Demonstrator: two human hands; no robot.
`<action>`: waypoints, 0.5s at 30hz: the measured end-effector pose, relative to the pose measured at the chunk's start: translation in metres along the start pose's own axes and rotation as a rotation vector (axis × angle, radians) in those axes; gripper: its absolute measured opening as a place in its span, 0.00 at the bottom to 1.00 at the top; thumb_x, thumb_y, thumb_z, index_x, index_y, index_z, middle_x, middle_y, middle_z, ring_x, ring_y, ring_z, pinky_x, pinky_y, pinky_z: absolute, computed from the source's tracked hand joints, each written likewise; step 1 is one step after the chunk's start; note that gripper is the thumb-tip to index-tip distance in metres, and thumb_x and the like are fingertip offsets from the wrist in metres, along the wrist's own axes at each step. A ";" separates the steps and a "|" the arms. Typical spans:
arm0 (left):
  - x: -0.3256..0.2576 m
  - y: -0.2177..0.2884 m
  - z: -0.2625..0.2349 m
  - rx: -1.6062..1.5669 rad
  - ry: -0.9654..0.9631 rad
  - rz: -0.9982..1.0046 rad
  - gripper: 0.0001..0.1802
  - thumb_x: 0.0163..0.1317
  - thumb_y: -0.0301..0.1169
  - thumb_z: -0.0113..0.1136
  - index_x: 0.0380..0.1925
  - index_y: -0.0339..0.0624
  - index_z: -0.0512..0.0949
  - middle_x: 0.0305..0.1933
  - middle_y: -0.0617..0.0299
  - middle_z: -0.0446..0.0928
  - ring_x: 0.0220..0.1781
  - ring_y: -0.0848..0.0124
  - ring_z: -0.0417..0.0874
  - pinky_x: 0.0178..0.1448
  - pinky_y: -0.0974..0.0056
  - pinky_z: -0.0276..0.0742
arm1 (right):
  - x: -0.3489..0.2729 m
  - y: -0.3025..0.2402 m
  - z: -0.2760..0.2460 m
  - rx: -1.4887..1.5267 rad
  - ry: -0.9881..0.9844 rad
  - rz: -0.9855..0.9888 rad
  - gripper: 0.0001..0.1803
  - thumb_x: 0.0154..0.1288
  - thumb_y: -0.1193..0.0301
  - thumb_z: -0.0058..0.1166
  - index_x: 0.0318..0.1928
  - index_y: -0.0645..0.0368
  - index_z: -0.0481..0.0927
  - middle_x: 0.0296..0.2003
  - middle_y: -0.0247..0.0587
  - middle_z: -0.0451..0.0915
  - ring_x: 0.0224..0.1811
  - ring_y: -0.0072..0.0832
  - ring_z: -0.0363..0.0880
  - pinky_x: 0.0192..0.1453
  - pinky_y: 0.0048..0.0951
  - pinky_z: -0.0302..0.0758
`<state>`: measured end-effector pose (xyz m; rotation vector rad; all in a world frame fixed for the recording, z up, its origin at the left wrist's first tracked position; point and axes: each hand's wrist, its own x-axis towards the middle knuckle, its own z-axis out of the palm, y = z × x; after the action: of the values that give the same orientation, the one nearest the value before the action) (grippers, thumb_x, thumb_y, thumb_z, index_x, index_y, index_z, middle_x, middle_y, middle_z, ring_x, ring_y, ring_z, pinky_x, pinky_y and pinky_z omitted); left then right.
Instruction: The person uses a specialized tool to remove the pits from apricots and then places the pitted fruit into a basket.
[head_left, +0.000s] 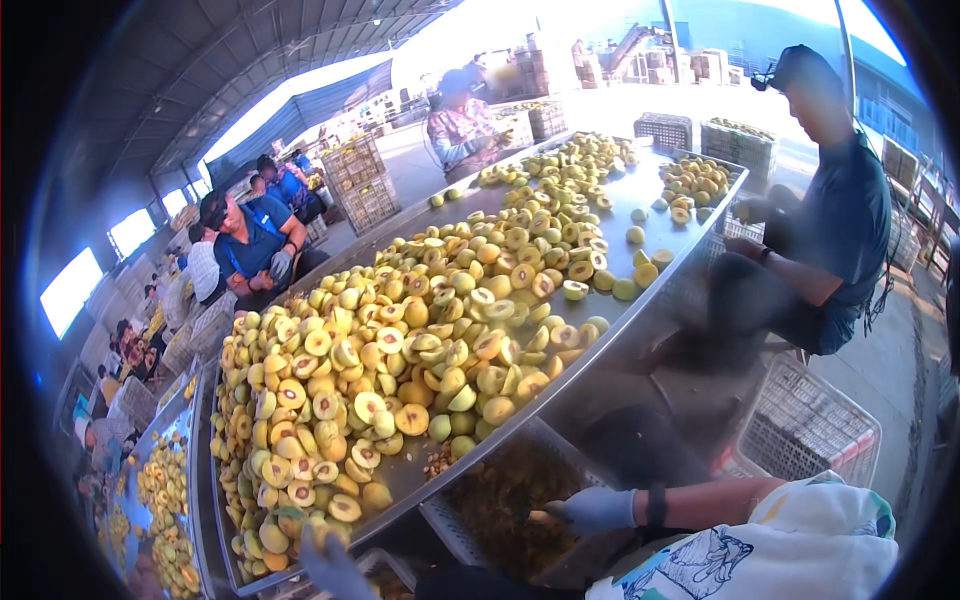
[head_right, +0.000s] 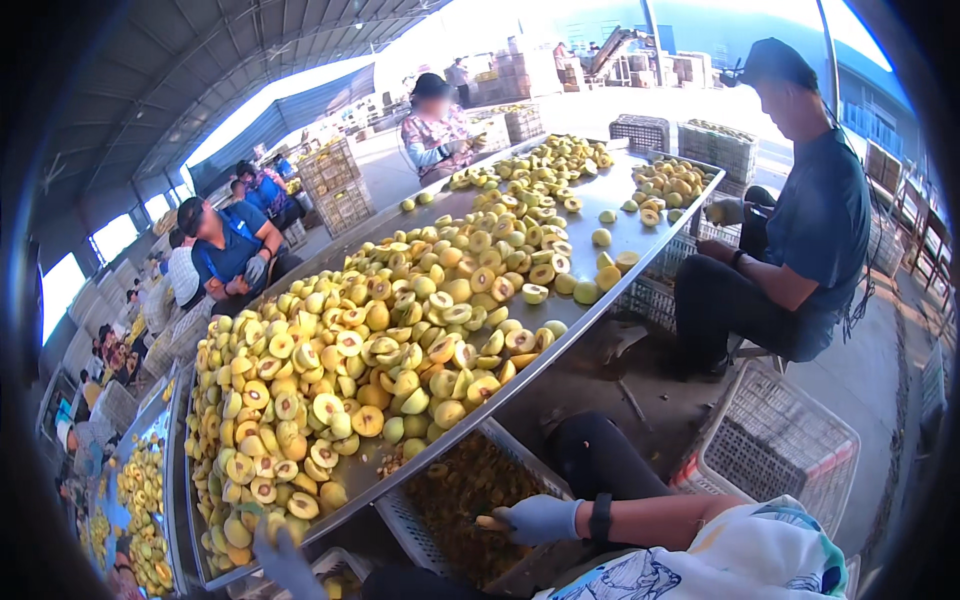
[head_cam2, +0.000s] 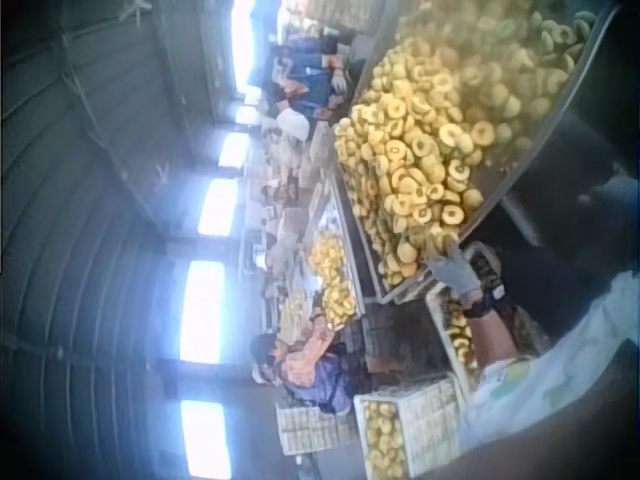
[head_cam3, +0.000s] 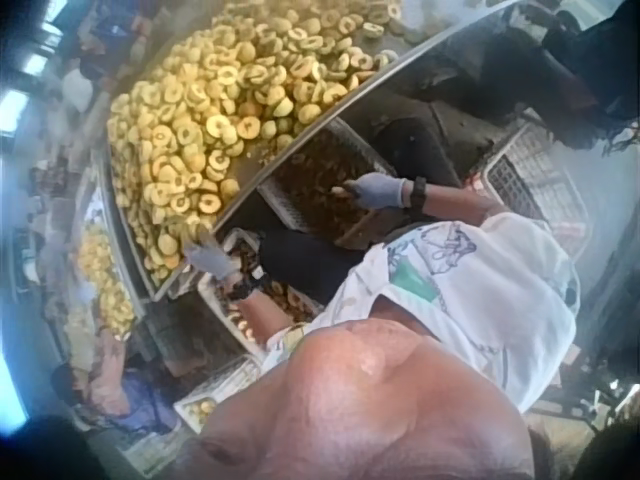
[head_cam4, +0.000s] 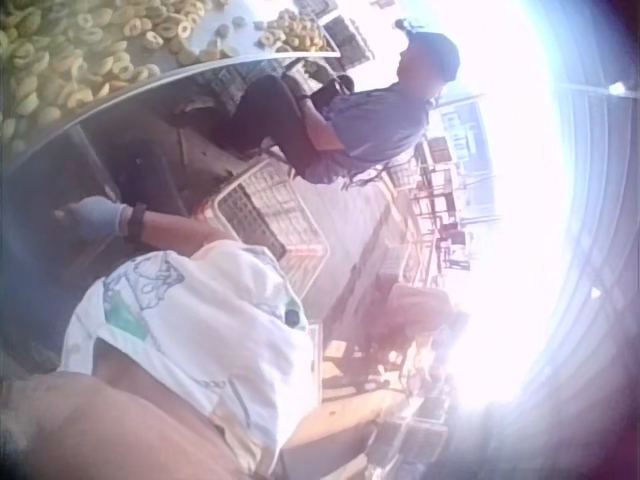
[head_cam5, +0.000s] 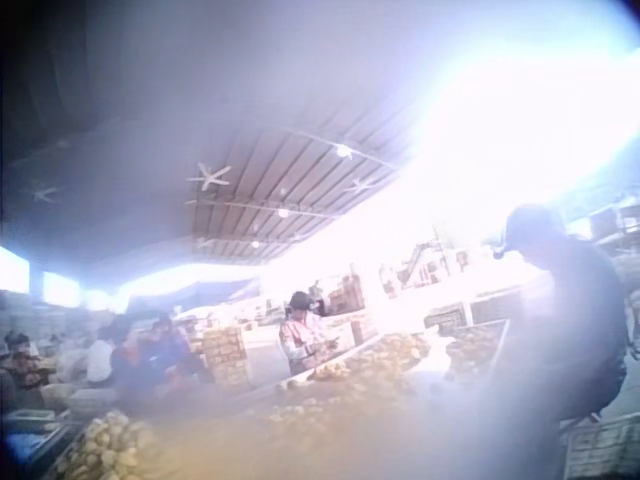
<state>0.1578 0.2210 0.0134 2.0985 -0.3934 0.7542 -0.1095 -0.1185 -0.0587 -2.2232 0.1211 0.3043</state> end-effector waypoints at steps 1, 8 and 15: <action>-0.007 0.001 -0.016 -0.144 0.024 -0.201 0.22 0.66 0.32 0.57 0.58 0.32 0.74 0.54 0.47 0.76 0.54 0.61 0.78 0.55 0.61 0.78 | 0.009 0.030 0.018 -0.062 0.084 -0.136 0.17 0.63 0.66 0.50 0.51 0.58 0.72 0.31 0.55 0.81 0.35 0.53 0.81 0.40 0.49 0.74; -0.098 -0.029 -0.073 0.314 0.243 -0.443 0.27 0.67 0.42 0.63 0.53 0.26 0.74 0.44 0.41 0.82 0.41 0.55 0.84 0.44 0.60 0.80 | 0.012 0.036 0.031 -0.210 0.050 -0.210 0.17 0.64 0.65 0.50 0.52 0.57 0.72 0.31 0.54 0.81 0.36 0.53 0.82 0.41 0.48 0.74; -0.070 -0.007 -0.070 0.041 -0.018 -0.211 0.25 0.66 0.42 0.64 0.53 0.32 0.76 0.43 0.43 0.83 0.41 0.56 0.84 0.47 0.62 0.80 | -0.008 -0.027 0.000 -0.115 -0.075 -0.007 0.17 0.63 0.64 0.50 0.51 0.55 0.73 0.30 0.52 0.81 0.33 0.51 0.82 0.37 0.46 0.74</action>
<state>0.0820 0.2824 -0.0038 2.1461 -0.1631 0.6236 -0.1121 -0.1017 -0.0366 -2.3217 0.0562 0.3989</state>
